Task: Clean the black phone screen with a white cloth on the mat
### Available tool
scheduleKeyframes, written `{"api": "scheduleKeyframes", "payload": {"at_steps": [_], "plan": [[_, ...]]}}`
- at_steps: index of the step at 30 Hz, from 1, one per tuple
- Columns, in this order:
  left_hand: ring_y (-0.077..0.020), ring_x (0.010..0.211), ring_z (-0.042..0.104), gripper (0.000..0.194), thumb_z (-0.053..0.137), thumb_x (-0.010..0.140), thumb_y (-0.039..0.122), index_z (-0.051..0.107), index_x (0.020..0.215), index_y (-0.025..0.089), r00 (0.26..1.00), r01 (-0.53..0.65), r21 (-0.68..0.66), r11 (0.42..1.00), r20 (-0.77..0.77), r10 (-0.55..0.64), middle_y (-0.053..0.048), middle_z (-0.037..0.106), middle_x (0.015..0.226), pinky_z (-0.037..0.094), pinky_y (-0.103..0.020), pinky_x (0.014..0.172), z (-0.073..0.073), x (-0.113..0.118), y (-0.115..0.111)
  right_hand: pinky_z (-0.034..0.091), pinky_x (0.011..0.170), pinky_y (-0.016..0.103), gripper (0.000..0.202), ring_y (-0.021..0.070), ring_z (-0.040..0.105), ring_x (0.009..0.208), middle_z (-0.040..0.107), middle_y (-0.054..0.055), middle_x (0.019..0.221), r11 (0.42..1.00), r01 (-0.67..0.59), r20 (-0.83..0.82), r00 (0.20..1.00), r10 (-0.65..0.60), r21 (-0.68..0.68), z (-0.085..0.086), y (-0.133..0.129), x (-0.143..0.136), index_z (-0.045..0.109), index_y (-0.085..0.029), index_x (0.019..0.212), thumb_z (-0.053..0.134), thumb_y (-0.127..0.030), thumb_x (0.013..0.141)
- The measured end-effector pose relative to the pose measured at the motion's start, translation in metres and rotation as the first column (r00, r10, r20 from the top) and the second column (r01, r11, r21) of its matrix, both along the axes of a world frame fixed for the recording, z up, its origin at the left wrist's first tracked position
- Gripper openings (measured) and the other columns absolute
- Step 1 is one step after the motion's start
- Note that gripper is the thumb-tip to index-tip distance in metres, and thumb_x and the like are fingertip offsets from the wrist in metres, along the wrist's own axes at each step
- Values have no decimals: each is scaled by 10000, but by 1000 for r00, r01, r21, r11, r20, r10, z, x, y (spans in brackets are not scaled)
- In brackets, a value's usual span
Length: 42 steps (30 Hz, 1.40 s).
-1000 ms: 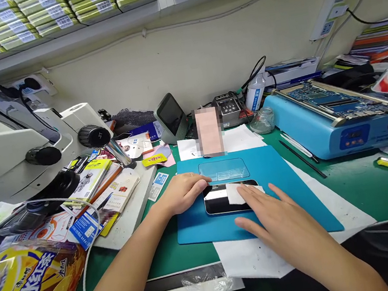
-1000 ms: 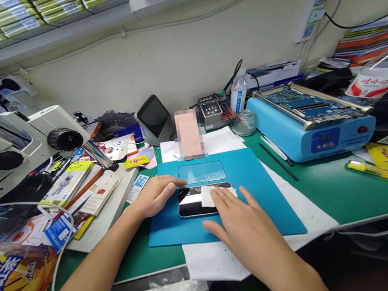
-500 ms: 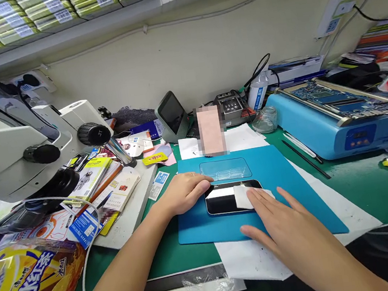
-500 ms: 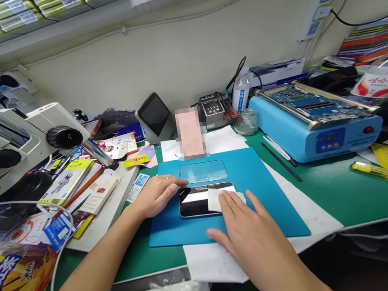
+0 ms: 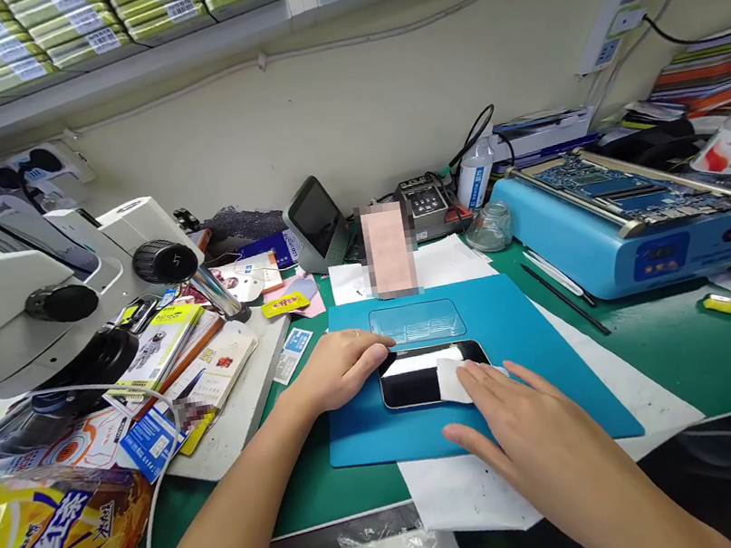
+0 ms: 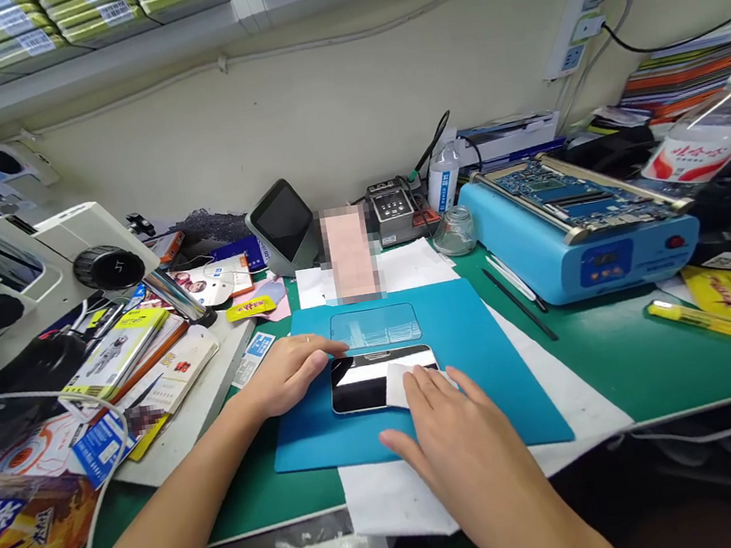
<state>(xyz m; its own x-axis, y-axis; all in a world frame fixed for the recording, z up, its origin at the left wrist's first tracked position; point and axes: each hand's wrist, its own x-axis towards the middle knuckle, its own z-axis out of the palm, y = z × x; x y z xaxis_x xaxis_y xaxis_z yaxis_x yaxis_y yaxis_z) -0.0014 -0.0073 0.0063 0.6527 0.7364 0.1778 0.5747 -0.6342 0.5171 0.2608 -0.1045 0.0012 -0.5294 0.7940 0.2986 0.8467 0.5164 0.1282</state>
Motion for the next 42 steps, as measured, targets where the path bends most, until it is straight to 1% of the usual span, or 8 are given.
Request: {"api": "scheduleKeyframes", "payload": {"at_steps": [5,12,17,20,24,29,36,42], "plan": [[-237,1084,704,619,190,1073,525,717,1178,218,1000,-4,-5,1000,18,4,-50,763,1173,502,-340,937,-1,0,0,525,1022,524,606,327,612,1278,648,167,1382,998,-7,-27,1000,5,-67,0,11,-1,635,-100,1348,335,-530,1044],[-245,1097,699,600,199,1073,514,710,1196,224,1000,-1,1,1000,-8,1,-51,756,1195,499,-351,947,1,0,0,527,1025,530,592,314,662,1212,679,145,1333,998,-24,5,1000,25,-58,0,0,5,695,-131,1280,300,-511,1055],[-236,1078,700,593,204,1074,501,718,1174,222,1000,-13,-7,1000,13,13,-46,765,1162,501,-340,947,0,1,0,553,974,526,653,343,607,1284,593,185,1432,1000,-5,9,1000,5,2,-7,6,0,622,-61,1364,279,-519,1052],[-235,1090,697,599,196,1076,496,719,1170,219,1000,-23,-15,1000,11,23,-46,763,1172,500,-341,953,0,1,0,547,973,537,635,330,656,1217,657,179,1357,998,-27,-5,1000,27,49,-5,2,2,675,-68,1291,237,-471,1068],[-236,1079,703,580,211,1076,489,715,1184,222,1000,-9,-2,1000,8,9,-44,765,1167,505,-337,931,0,1,-1,535,1001,522,594,300,693,1158,734,135,1240,998,-64,-5,998,64,-4,0,-3,6,748,-132,1167,261,-460,1073],[-241,1066,707,577,217,1076,492,717,1175,221,1000,-7,7,1000,14,7,-43,769,1143,504,-337,915,0,1,-1,531,1015,520,645,333,583,1315,575,185,1449,999,-9,-38,999,7,-38,-6,8,2,573,-35,1404,333,-516,1047],[-243,1070,706,587,209,1077,502,711,1181,218,1000,-3,4,1000,10,3,-44,766,1163,492,-347,919,1,2,-1,498,1058,527,581,308,649,1235,683,160,1327,999,-19,-11,1000,18,-46,-6,-3,2,713,-130,1245,271,-463,1067],[-239,1048,706,585,209,1077,495,714,1167,214,1000,-2,4,1000,12,2,-42,769,1127,496,-332,905,1,1,-1,521,1027,532,601,325,569,1333,558,159,1474,999,24,-64,998,-27,-37,-13,5,5,567,-76,1419,311,-481,1056]]}}
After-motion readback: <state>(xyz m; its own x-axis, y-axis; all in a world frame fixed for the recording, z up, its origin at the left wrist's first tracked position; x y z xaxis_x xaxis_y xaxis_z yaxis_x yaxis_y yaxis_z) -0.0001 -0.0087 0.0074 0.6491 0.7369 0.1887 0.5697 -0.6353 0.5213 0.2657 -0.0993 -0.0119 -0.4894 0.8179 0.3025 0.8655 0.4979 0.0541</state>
